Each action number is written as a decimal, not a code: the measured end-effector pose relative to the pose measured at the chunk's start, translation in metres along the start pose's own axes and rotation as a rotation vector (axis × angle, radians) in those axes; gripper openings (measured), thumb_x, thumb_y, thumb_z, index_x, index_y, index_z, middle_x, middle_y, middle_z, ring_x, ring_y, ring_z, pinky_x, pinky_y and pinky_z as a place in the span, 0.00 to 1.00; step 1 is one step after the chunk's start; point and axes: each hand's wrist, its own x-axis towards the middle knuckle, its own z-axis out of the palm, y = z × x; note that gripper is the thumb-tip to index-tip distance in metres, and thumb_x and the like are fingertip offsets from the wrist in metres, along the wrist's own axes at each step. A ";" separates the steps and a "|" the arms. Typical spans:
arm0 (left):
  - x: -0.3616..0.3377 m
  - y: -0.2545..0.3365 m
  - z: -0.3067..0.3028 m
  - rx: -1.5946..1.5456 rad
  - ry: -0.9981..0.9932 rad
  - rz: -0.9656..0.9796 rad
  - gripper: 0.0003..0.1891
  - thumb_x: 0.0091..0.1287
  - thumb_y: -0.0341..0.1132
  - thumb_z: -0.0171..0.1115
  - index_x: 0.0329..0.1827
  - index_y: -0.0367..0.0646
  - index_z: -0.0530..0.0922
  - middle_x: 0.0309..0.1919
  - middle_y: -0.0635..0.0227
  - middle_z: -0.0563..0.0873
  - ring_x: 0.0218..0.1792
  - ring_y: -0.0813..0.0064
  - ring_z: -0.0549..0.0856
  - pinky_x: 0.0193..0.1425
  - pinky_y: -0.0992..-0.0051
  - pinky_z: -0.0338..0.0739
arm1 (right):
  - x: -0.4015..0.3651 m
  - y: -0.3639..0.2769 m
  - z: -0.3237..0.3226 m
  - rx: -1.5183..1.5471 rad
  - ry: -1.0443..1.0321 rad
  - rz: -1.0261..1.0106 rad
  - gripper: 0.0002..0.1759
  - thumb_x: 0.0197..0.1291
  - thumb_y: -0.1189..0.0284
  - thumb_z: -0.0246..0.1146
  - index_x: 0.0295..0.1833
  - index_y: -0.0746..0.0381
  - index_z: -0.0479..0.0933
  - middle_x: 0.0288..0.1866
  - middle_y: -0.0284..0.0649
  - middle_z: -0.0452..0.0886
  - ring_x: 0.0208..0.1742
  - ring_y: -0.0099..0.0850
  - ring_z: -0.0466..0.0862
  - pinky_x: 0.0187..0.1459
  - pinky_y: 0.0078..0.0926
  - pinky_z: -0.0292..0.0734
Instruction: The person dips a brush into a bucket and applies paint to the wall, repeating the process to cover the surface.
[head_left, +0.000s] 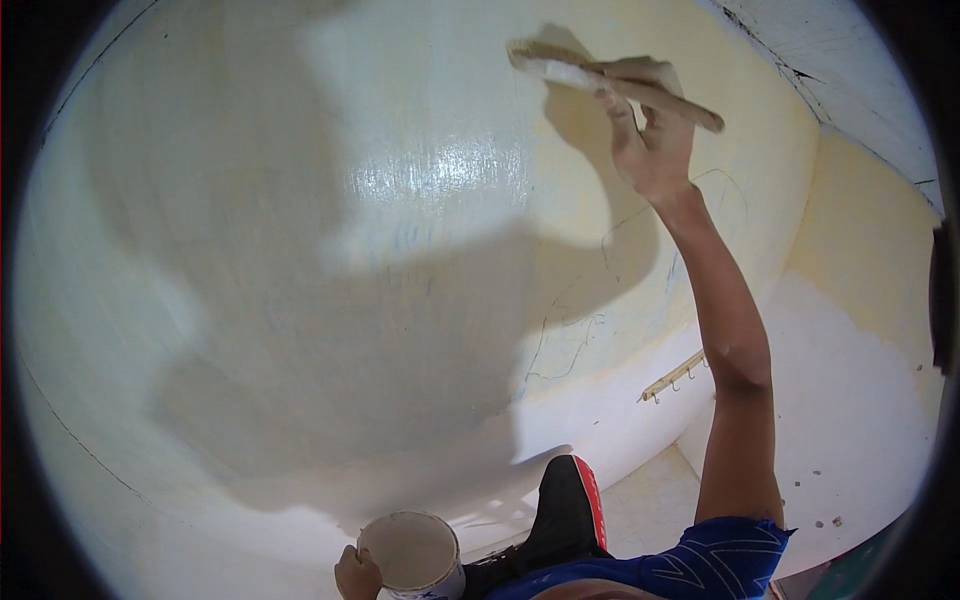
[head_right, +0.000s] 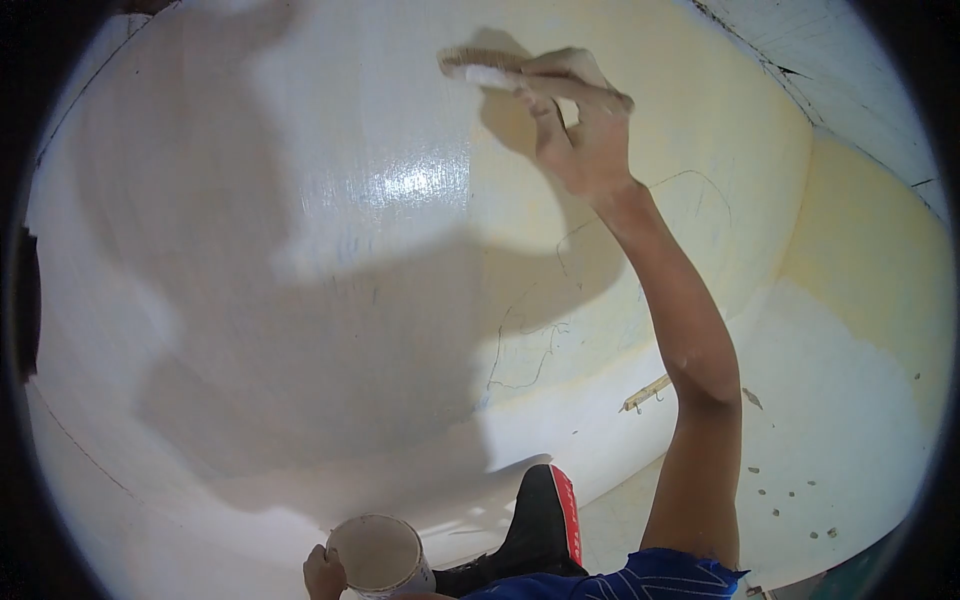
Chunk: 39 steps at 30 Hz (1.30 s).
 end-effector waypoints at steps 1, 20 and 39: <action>0.000 0.003 -0.002 -0.009 -0.011 -0.001 0.24 0.79 0.49 0.46 0.48 0.33 0.78 0.48 0.33 0.84 0.50 0.29 0.81 0.56 0.45 0.74 | -0.004 -0.002 -0.001 0.111 0.014 0.006 0.07 0.71 0.80 0.65 0.52 0.68 0.78 0.53 0.43 0.83 0.54 0.32 0.85 0.57 0.31 0.81; 0.005 -0.006 0.008 0.046 0.021 0.012 0.23 0.79 0.48 0.47 0.45 0.34 0.79 0.47 0.36 0.86 0.49 0.30 0.83 0.54 0.45 0.76 | 0.013 -0.042 -0.031 0.234 0.043 0.356 0.08 0.67 0.73 0.72 0.48 0.65 0.88 0.51 0.38 0.85 0.53 0.30 0.85 0.58 0.33 0.85; 0.006 -0.011 0.012 0.030 0.065 0.033 0.21 0.78 0.46 0.48 0.45 0.35 0.79 0.44 0.37 0.86 0.48 0.30 0.83 0.53 0.43 0.77 | 0.156 0.006 -0.019 0.018 0.180 -0.010 0.05 0.64 0.79 0.72 0.43 0.69 0.89 0.42 0.42 0.85 0.47 0.32 0.83 0.48 0.30 0.78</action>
